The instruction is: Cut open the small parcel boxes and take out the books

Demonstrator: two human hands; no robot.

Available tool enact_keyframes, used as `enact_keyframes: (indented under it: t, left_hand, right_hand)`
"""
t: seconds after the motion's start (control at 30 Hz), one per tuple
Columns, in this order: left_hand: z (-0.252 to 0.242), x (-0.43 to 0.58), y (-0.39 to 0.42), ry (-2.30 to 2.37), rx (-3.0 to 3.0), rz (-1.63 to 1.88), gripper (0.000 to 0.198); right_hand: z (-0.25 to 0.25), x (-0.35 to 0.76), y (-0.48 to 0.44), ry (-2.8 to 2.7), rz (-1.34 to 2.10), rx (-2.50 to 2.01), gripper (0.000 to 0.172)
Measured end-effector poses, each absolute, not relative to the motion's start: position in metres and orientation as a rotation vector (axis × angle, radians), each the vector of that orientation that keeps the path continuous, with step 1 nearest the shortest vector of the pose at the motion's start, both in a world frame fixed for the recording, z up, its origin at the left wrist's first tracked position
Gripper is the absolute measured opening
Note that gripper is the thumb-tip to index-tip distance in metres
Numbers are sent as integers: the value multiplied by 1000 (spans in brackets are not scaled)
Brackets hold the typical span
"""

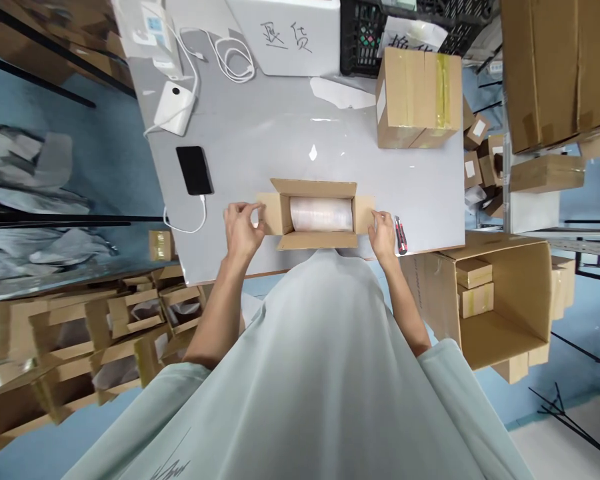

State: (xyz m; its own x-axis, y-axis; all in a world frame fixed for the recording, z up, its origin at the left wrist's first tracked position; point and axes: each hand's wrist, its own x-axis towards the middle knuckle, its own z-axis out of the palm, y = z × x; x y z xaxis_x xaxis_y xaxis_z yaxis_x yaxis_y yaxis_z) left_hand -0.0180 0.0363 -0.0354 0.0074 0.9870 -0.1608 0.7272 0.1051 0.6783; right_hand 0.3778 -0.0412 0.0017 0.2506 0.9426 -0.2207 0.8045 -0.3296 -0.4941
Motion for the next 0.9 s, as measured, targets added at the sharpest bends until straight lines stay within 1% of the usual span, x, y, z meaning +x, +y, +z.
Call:
enact_keyframes:
  t: [0.1, 0.17, 0.27, 0.33, 0.4, 0.47, 0.53, 0.6, 0.77, 0.83, 0.9]
  left_hand:
    - [-25, 7, 38, 1586, 1969, 273, 41]
    - [-19, 28, 41, 1485, 2069, 96, 43]
    - [-16, 64, 49, 1430, 2125, -89, 56]
    - [-17, 89, 57, 1364, 2146, -175, 61]
    - [-21, 112, 65, 1292, 2167, -278, 60]
    - [-24, 133, 74, 1260, 2170, -369, 53]
    - [-28, 146, 80, 1268, 2163, -417, 45]
    - [-30, 151, 83, 1282, 2158, -431, 40]
    - [-26, 135, 73, 1284, 2185, -393, 41]
    - [-24, 124, 67, 1274, 2174, -336, 42]
    - [-22, 113, 61, 1245, 2123, -271, 37]
  right_hand:
    - [9, 367, -34, -1835, 572, -2377, 44]
    - [13, 358, -26, -1982, 634, -2358, 43]
    - [17, 342, -14, -2140, 730, -2240, 39]
    - [18, 331, -8, -2197, 774, -2194, 37]
    - [18, 321, -4, -2229, 815, -2189, 39]
    - [18, 313, -3, -2252, 838, -2209, 39]
    - [19, 308, -5, -2269, 846, -2228, 39]
    - [21, 307, -8, -2274, 848, -2233, 39]
    - [22, 311, -13, -2254, 866, -2190, 39]
    - [22, 310, -12, -2244, 873, -2183, 43]
    - [21, 309, -10, -2244, 891, -2169, 48]
